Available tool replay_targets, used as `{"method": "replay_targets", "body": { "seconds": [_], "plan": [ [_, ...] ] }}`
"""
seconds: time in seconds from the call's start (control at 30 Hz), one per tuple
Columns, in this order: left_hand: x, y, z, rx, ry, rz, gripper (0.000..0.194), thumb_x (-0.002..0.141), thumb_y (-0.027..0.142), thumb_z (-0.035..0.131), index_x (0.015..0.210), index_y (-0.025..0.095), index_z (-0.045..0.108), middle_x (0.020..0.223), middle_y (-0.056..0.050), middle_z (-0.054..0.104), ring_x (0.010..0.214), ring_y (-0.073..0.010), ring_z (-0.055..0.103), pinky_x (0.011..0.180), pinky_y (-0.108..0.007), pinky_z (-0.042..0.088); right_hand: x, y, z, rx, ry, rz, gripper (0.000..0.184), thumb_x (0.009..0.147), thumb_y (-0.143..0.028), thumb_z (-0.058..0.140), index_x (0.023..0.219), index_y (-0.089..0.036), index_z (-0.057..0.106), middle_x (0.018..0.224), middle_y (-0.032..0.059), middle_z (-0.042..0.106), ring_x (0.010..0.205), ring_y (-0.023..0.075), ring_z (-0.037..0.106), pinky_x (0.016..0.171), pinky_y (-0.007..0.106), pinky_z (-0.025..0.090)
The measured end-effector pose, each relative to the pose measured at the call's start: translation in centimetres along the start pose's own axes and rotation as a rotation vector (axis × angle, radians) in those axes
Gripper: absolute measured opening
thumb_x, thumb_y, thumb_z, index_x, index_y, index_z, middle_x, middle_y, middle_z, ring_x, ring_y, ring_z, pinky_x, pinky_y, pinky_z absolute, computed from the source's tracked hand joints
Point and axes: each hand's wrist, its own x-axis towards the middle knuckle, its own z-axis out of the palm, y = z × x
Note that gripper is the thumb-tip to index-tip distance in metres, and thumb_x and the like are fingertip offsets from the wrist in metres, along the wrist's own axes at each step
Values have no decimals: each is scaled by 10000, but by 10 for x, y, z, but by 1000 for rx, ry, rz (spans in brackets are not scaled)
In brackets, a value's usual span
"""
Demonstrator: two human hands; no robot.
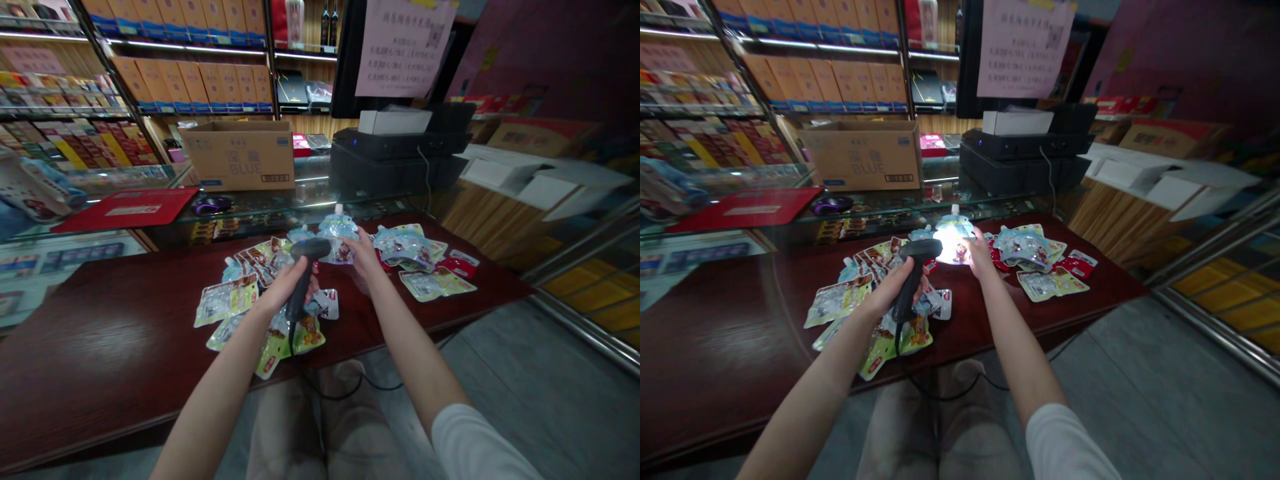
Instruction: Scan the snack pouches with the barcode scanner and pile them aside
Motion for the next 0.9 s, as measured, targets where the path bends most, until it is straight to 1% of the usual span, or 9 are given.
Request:
{"method": "replay_targets", "body": {
  "seconds": [0.07, 0.17, 0.33, 0.43, 0.5, 0.6, 0.7, 0.77, 0.9],
  "plan": [
    [1, -1, 1, 2, 2, 2, 748, 677, 868, 610, 870, 145, 586, 631, -34, 669, 419, -108, 538, 421, -233, 407, 2, 2, -1, 16, -1, 16, 442, 622, -300, 711, 1038, -253, 571, 992, 19, 728, 899, 215, 679, 831, 361, 560],
    [1, -3, 2, 8, 1, -9, 758, 654, 877, 619, 858, 148, 579, 625, -36, 665, 417, -113, 532, 413, -238, 398, 5, 7, -2, 74, 18, -4, 458, 595, -266, 744, 1025, -256, 585, 938, -7, 722, 865, 200, 675, 821, 341, 552],
    [2, -6, 0, -14, -20, -20, 772, 663, 861, 636, 934, 139, 594, 670, -46, 680, 448, -125, 545, 432, -254, 410, 6, 11, -7, 137, 4, -24, 485, 574, -269, 793, 1017, -264, 595, 917, -39, 706, 858, 169, 665, 848, 300, 530],
    [2, -8, -2, -30, -38, -5, 801, 685, 860, 620, 994, 122, 630, 572, -18, 622, 443, -139, 543, 426, -249, 391, 4, 14, -7, 105, 8, -52, 474, 593, -288, 783, 1025, -261, 589, 950, -27, 705, 893, 177, 666, 892, 321, 526],
    [2, -9, -2, -37, -42, 4, 786, 714, 853, 599, 982, 115, 646, 531, -11, 593, 439, -138, 539, 423, -239, 376, 4, 14, -7, 60, 26, -83, 474, 606, -311, 768, 1039, -258, 581, 990, -14, 704, 919, 188, 665, 914, 341, 526],
    [2, -9, -3, -43, -38, 14, 749, 737, 839, 593, 944, 121, 642, 589, -38, 642, 436, -121, 530, 423, -231, 379, 7, 7, -12, -101, 68, -162, 466, 632, -351, 731, 1058, -244, 576, 1025, 16, 701, 946, 210, 656, 926, 367, 523],
    [1, -8, -4, -41, -36, 22, 751, 737, 840, 591, 954, 123, 645, 568, -30, 632, 424, -120, 526, 422, -231, 384, 14, -11, -28, -366, 143, -294, 434, 671, -363, 679, 1064, -201, 592, 1037, 69, 699, 980, 244, 642, 955, 399, 505],
    [1, -6, -4, -35, -43, 22, 761, 739, 843, 583, 963, 119, 654, 503, -8, 586, 410, -126, 521, 423, -230, 381, 21, -28, -47, -534, 215, -342, 433, 692, -345, 652, 1087, -175, 598, 1068, 104, 699, 1001, 266, 640, 971, 424, 494],
    [-1, -1, -2, -22, -62, 25, 810, 719, 861, 581, 1012, 110, 659, 450, 5, 552, 404, -134, 519, 421, -227, 377, 32, -61, -94, -853, 394, -286, 424, 713, -268, 630, 1125, -171, 605, 1128, 140, 701, 1028, 295, 642, 1004, 466, 468]
  ]
}}
